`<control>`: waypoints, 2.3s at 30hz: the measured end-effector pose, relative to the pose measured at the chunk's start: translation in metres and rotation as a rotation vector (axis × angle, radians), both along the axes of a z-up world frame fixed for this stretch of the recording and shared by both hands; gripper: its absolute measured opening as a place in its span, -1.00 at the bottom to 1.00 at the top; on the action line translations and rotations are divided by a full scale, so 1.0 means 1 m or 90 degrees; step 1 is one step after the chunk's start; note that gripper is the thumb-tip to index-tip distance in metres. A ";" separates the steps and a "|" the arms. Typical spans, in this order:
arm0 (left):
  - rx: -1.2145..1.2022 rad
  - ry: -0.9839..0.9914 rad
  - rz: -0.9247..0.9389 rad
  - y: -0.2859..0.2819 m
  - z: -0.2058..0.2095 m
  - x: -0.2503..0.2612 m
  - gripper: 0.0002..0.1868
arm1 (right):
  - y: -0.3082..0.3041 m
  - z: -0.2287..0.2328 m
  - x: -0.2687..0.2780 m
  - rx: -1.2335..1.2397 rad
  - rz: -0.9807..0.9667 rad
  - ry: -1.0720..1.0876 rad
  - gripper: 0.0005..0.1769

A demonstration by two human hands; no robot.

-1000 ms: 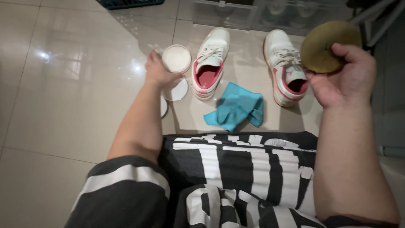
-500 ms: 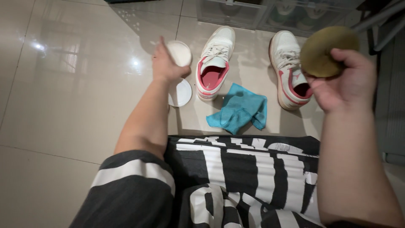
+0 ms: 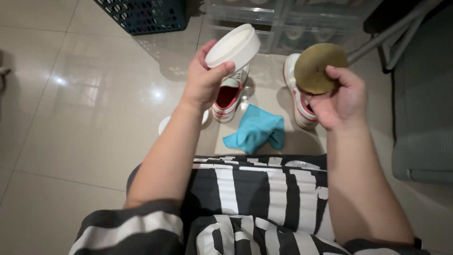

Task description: The person dips a sponge into a white cream and scrubs the exterior of a white and red sneaker, covering the toe box, sides, and heel. The person rotates the shoe to clean different areas and continues scrubbing until the end of the clip.

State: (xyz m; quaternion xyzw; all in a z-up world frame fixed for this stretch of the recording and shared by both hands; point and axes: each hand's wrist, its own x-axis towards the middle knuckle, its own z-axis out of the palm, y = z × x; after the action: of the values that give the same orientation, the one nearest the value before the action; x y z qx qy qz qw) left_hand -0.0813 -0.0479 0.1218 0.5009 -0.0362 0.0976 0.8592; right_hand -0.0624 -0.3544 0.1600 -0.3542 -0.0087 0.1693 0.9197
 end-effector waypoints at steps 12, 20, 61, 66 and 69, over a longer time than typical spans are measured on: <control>-0.250 0.017 -0.206 -0.028 -0.044 -0.036 -0.11 | 0.010 0.002 -0.017 -0.059 0.014 -0.065 -0.59; -0.400 0.055 -0.216 -0.045 -0.030 -0.031 -0.21 | 0.031 -0.014 -0.028 -0.265 -0.081 -0.329 -0.62; -0.346 0.180 -0.182 -0.070 -0.010 -0.035 -0.28 | 0.032 -0.020 -0.032 -0.268 -0.025 -0.181 -0.72; -0.383 0.138 -0.178 -0.092 -0.023 -0.033 -0.29 | 0.078 -0.022 -0.062 -0.745 -0.219 -0.675 -0.59; -0.389 0.141 -0.159 -0.091 -0.028 -0.036 -0.30 | 0.086 -0.008 -0.069 -0.760 -0.156 -0.696 -0.58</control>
State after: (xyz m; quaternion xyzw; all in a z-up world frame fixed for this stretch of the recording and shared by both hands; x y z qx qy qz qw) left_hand -0.1169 -0.1389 0.0939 0.2199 0.0270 -0.0565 0.9735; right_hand -0.1317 -0.2688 0.1519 -0.8151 -0.3257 -0.1528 0.4540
